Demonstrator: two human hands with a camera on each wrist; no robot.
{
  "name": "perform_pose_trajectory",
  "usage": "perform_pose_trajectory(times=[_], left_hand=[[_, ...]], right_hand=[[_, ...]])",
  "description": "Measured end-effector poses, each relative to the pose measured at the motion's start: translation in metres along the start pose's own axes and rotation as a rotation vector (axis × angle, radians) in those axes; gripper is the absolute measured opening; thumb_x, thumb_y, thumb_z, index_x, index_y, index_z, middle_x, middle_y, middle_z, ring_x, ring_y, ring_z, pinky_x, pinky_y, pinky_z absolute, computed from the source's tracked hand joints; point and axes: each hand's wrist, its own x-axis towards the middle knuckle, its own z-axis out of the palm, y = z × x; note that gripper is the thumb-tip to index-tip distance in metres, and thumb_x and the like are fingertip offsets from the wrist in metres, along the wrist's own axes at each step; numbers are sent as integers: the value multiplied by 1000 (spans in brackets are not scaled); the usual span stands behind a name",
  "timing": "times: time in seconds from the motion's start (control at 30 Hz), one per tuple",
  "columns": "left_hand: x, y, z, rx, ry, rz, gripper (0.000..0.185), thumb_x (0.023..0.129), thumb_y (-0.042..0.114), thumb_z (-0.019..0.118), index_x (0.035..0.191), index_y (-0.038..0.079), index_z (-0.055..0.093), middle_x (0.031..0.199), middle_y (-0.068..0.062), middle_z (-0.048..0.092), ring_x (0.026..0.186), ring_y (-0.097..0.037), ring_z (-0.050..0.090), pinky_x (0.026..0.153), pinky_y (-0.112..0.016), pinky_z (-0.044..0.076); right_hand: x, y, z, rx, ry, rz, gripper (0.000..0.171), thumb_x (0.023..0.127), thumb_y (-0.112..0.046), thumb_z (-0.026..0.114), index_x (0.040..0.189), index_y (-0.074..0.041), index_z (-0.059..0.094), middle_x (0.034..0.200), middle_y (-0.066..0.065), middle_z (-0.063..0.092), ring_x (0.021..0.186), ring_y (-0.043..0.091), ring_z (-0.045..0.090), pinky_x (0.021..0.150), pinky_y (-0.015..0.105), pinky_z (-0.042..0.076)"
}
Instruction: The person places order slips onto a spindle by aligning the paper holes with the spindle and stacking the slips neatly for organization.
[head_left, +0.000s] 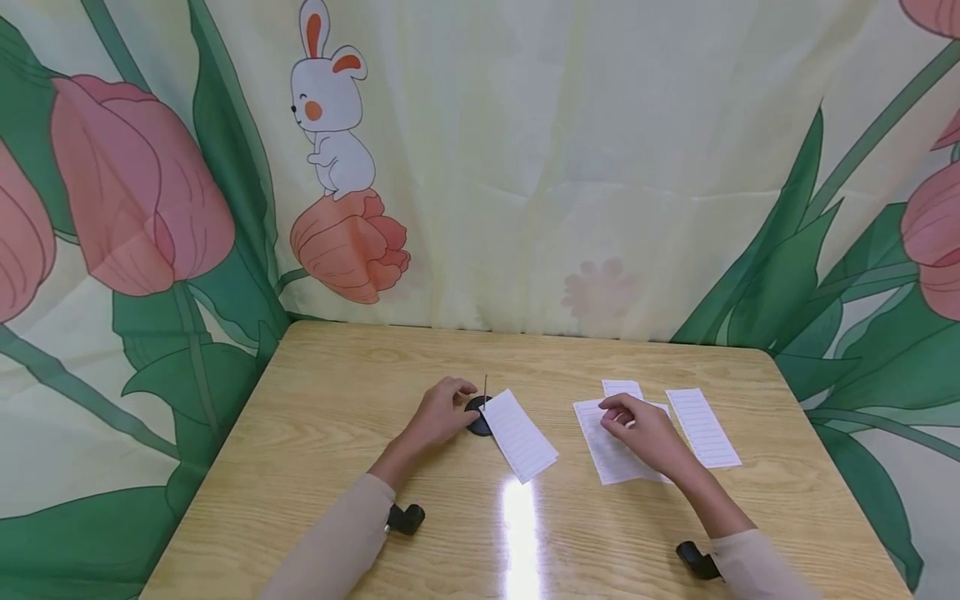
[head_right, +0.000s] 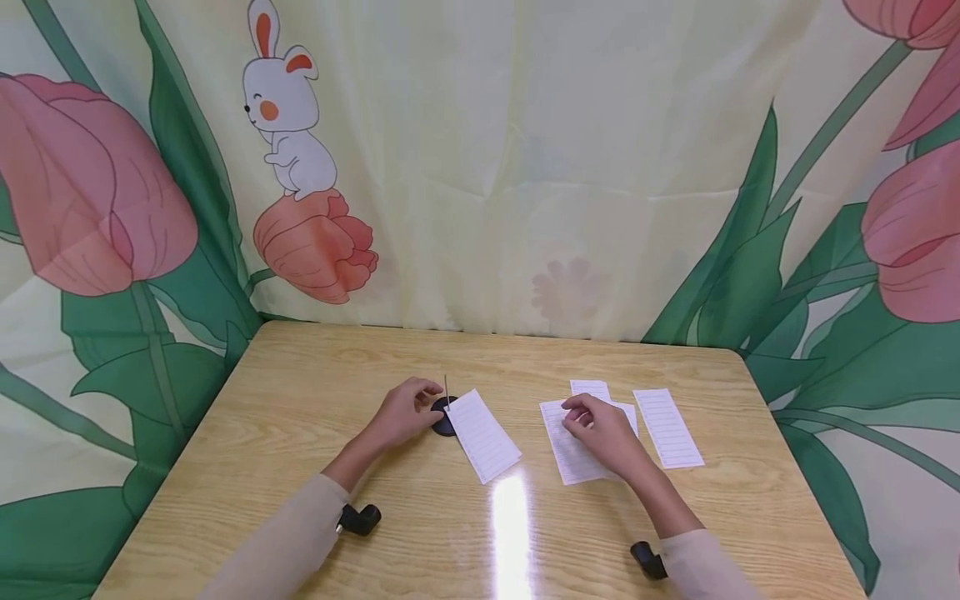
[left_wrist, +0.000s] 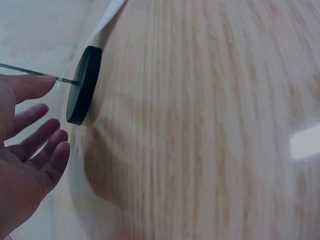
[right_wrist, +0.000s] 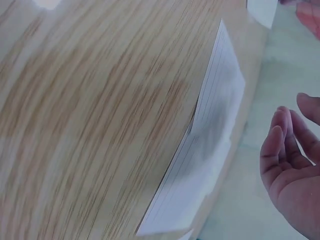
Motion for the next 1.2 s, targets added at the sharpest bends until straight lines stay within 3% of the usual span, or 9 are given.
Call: perform_pose_trajectory(times=[0.37,0.63,0.73,0.97,1.2], left_hand=[[-2,-2,6,88,-66,20,63,82,20,89,137,6,63,135,-11,60,116,-25,59,100,-45,51],[-5,-3,6,126,-87,41,72,77,19,93,140,5,61,137,-15,56,123,-31,54,106,-49,47],[-5,-4,6,140,-83,38,73,76,20,93,139,6,61,136,-15,55,124,-32,52,105,-50,46],[-4,-8,8,144,-87,29,71,77,20,93,138,6,61,133,-13,56,123,-31,50,105,-48,46],[-3,-8,10,142,-87,14,68,79,19,92,138,7,61,131,-12,56,121,-28,51,104,-46,47]], right_hand=[[-16,32,-30,-60,30,49,30,96,-13,73,122,-1,68,100,5,71,89,18,67,67,22,50],[-24,58,-45,-99,66,123,36,97,-16,72,126,4,65,104,11,71,93,24,67,70,20,50],[-25,67,-48,-101,65,174,41,100,-21,69,131,5,61,109,16,71,99,30,67,76,26,52],[-30,90,-61,-121,76,302,56,100,-24,67,140,11,49,128,33,60,112,47,59,88,56,54],[-35,112,-74,-161,61,347,65,99,-28,70,139,17,46,129,39,54,115,52,56,91,60,51]])
